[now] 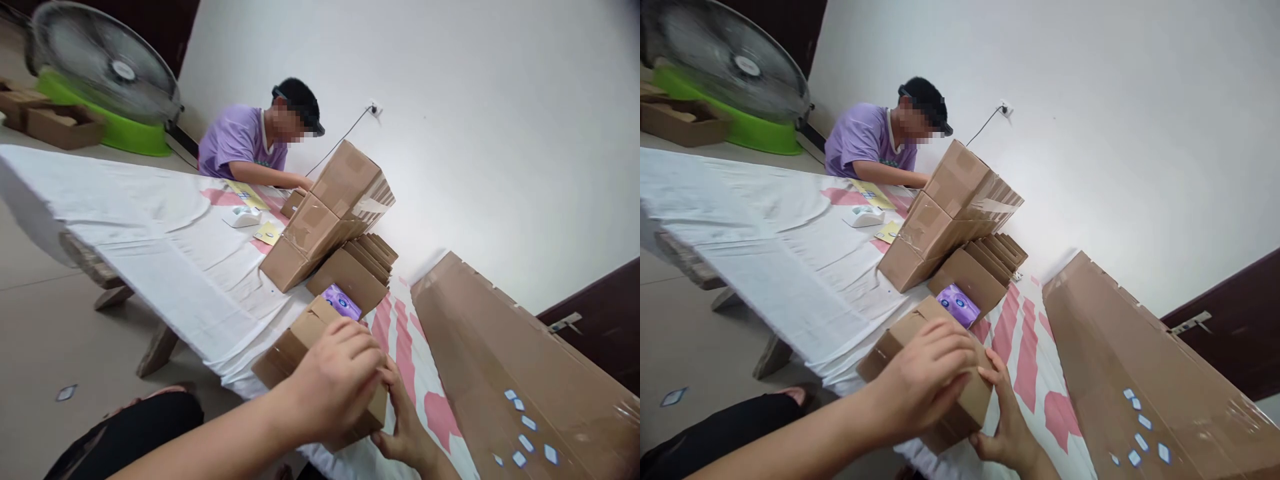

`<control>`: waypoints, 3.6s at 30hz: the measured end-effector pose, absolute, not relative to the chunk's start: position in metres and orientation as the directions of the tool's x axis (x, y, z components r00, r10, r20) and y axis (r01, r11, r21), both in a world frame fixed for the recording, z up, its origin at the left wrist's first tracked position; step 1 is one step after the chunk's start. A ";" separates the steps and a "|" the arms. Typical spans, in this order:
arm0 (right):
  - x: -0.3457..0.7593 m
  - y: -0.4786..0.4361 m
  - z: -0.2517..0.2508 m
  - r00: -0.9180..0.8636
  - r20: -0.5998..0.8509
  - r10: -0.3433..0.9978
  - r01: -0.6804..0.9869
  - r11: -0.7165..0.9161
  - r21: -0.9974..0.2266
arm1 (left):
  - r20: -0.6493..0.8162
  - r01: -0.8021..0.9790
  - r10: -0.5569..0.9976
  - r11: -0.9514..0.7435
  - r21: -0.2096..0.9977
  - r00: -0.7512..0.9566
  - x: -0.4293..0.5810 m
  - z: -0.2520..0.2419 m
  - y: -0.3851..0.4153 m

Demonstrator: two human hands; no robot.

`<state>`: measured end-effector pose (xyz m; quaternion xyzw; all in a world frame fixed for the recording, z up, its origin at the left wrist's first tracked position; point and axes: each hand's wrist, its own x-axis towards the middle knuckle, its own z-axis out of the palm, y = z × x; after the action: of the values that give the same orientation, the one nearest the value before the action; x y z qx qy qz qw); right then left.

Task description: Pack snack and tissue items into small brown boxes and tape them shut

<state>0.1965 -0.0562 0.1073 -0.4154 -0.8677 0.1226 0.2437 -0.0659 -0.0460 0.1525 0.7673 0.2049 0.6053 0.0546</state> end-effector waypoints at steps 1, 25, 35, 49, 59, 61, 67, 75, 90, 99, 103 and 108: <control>0.208 -0.062 0.108 -0.529 0.293 0.796 0.659 0.604 -0.449 | 0.891 0.279 0.426 -0.885 0.374 0.155 -0.070 0.153 -0.041; 0.375 -0.126 0.015 0.158 0.153 0.975 0.936 -0.099 -0.339 | 0.253 0.215 0.720 -0.490 0.845 0.647 -0.086 0.127 0.022; 0.366 -0.107 0.025 0.192 0.125 0.973 0.894 -0.121 -0.431 | 0.276 0.178 0.723 -0.483 0.857 0.633 -0.085 0.124 0.023; 0.343 -0.067 0.077 0.247 0.346 0.905 0.874 -0.053 -0.483 | 0.301 0.171 0.727 -0.497 0.851 0.617 -0.086 0.122 0.022; 0.174 -0.050 0.187 -0.456 0.475 0.752 0.857 0.515 0.009 | 0.344 0.170 0.727 -0.532 0.829 0.594 -0.084 0.121 0.021; 0.148 -0.045 0.187 -0.549 0.382 0.743 0.810 0.586 0.024 | 0.373 0.169 0.723 -0.555 0.814 0.581 -0.083 0.120 0.022; 0.110 -0.022 0.181 -0.686 0.257 0.681 0.697 0.716 -0.034 | 0.436 0.152 0.709 -0.601 0.784 0.554 -0.081 0.113 0.023; 0.127 -0.034 0.182 -0.696 0.164 0.699 0.712 0.701 0.030 | 0.412 0.162 0.705 -0.593 0.789 0.577 -0.084 0.116 0.022; 0.135 -0.030 0.176 -0.757 0.230 0.612 0.653 0.713 0.253 | 0.351 0.178 0.773 -0.506 0.844 0.529 -0.082 0.117 0.020; 0.114 -0.026 0.177 -0.715 0.151 0.682 0.681 0.631 0.373 | 0.381 0.176 0.766 -0.531 0.829 0.518 -0.080 0.113 0.022; 0.135 -0.040 0.181 -0.700 0.121 0.704 0.668 0.586 0.458 | 0.351 0.192 0.771 -0.513 0.836 0.531 -0.082 0.114 0.021; 0.159 -0.060 0.183 -0.660 0.107 0.744 0.693 0.548 0.469 | 0.341 0.212 0.768 -0.517 0.829 0.542 -0.082 0.115 0.021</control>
<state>0.1590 -0.0599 0.1829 -0.4089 -0.8782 -0.2425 -0.0523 -0.0817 0.0212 0.1145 0.7910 0.3098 0.3648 0.3812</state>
